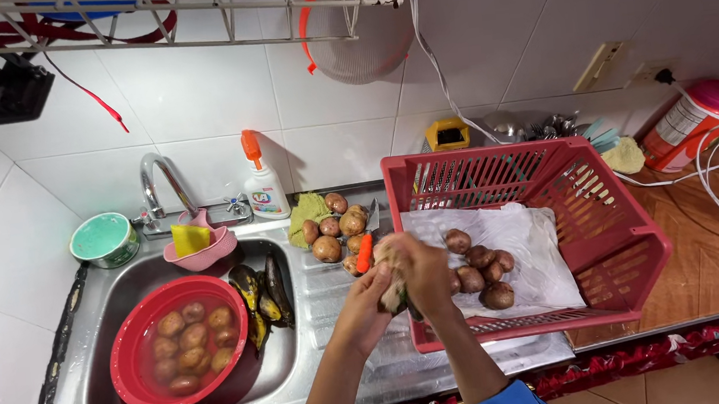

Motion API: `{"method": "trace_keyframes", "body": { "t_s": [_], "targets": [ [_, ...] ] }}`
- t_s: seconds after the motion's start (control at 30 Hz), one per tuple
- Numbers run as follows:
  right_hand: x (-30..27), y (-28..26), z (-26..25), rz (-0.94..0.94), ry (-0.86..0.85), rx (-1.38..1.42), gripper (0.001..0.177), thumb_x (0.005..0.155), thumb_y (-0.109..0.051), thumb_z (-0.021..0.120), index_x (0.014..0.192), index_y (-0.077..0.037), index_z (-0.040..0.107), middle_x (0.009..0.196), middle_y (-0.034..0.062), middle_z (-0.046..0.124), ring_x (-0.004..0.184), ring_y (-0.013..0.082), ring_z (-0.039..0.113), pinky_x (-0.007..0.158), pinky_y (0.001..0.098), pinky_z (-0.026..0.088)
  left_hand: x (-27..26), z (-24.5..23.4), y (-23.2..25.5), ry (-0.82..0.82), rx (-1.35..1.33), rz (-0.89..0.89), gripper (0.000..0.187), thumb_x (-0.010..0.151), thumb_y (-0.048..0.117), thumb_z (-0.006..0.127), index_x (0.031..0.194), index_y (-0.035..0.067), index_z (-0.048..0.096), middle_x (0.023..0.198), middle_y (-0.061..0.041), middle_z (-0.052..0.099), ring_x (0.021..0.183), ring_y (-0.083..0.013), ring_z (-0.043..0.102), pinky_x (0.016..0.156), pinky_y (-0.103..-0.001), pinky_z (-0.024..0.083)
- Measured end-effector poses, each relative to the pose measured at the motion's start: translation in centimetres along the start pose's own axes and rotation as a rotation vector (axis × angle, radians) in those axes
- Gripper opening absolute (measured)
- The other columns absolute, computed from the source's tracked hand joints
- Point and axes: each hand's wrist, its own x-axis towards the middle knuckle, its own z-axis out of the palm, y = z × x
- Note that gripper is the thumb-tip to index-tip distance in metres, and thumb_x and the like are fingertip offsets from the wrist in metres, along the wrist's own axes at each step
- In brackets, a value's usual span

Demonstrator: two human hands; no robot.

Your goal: The person rubs potatoes with a cloth and places them into a red crate, then washes a potato in a red bowl of water.

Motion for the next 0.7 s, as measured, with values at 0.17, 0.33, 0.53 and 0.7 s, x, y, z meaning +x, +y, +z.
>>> {"method": "trace_keyframes", "body": {
  "t_s": [0.17,0.33,0.53,0.7],
  "targets": [
    [0.8,-1.2,-1.7,0.38,0.25,0.654,0.038,0.1,-0.036,0.055,0.11,0.0,0.063,0.107,0.0167,0.065,0.101,0.0257,0.056,0.091,0.0375,0.049,-3.6,5.1,2.9,0.003,0.23,0.197,0.043,0.094,0.02,0.066,0.132,0.0,0.064,0.113,-0.012,0.067,0.103,-0.0228,0.063,0.088,-0.038,0.054],
    [-0.9,-1.6,-2.0,0.18,-0.051,0.499,0.043,0.092,-0.039,0.066,0.126,-0.013,0.066,0.119,0.015,0.073,0.113,0.0237,0.065,0.097,0.0436,0.051,-4.0,6.8,3.0,0.205,1.105,0.584,0.035,0.103,0.03,0.047,0.119,0.004,0.065,0.099,-0.027,0.072,0.1,-0.0508,0.065,0.083,-0.057,0.051],
    [-0.8,1.2,-2.8,0.412,0.21,0.358,0.039,0.106,-0.034,0.05,0.087,-0.004,0.065,0.08,0.0102,0.064,0.08,0.0189,0.053,0.082,0.0382,0.047,-1.2,6.3,-1.6,0.177,1.445,0.538,0.047,0.104,0.052,0.026,0.116,0.019,0.057,0.097,-0.019,0.07,0.09,-0.0465,0.067,0.075,-0.056,0.051],
    [0.1,8.8,-5.8,1.065,0.291,1.681,0.033,0.097,-0.032,0.071,0.088,0.0,0.066,0.076,0.0119,0.071,0.063,0.0187,0.072,0.045,0.0144,0.052,0.4,10.0,-2.6,-0.118,1.692,0.908,0.042,0.102,0.047,0.039,0.128,0.018,0.056,0.114,-0.008,0.062,0.104,-0.0326,0.057,0.081,-0.042,0.047]
  ]
}}
